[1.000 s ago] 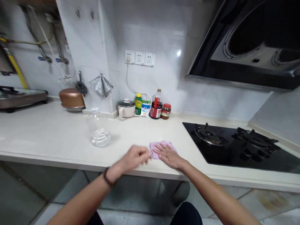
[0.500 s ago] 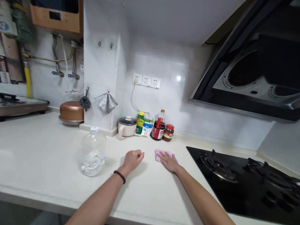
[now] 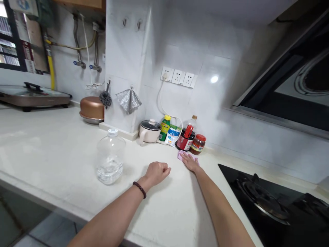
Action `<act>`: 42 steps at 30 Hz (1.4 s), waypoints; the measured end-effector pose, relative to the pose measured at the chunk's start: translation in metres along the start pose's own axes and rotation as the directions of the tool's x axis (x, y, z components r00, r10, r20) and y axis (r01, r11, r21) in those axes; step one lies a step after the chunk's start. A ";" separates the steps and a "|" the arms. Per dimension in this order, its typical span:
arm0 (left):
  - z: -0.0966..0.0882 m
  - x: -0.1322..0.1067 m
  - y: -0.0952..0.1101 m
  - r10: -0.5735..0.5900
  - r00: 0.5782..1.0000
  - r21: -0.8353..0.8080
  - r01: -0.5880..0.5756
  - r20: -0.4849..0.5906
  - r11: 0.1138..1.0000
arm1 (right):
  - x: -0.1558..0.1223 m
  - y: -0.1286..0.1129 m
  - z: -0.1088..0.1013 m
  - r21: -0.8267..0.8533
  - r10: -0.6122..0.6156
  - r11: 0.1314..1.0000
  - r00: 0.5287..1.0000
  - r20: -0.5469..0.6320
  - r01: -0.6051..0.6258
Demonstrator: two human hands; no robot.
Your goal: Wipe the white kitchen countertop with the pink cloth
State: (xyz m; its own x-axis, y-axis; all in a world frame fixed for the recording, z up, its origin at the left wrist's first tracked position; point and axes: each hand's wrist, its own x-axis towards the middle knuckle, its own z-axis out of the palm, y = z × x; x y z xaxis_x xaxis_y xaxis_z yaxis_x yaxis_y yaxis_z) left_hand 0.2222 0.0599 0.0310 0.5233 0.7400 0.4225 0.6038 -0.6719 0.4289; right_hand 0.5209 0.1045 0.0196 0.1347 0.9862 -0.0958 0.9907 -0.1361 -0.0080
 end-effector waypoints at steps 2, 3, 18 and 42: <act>-0.003 0.000 -0.002 -0.013 1.000 0.016 0.013 0.004 1.000 | -0.009 -0.003 0.001 -0.007 0.001 1.000 1.000 0.005 0.000; -0.004 0.000 -0.002 -0.021 1.000 0.024 0.021 0.006 1.000 | -0.015 -0.005 0.001 -0.009 -0.004 1.000 1.000 0.008 0.004; -0.007 -0.007 -0.016 -0.111 0.994 0.032 0.111 -0.011 0.993 | -0.247 -0.030 0.024 0.123 -0.266 0.957 0.964 -0.006 0.265; 0.005 -0.009 0.017 0.085 0.986 -0.067 -0.076 0.142 0.995 | -0.101 0.092 0.025 -0.017 0.048 0.999 0.999 -0.022 -0.048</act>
State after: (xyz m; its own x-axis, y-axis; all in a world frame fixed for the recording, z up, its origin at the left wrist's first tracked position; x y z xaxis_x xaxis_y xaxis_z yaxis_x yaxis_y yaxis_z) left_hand 0.2310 0.0420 0.0308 0.6528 0.6772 0.3396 0.5209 -0.7267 0.4479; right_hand 0.5975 -0.0103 0.0037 0.1824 0.9804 -0.0746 0.9832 -0.1819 0.0135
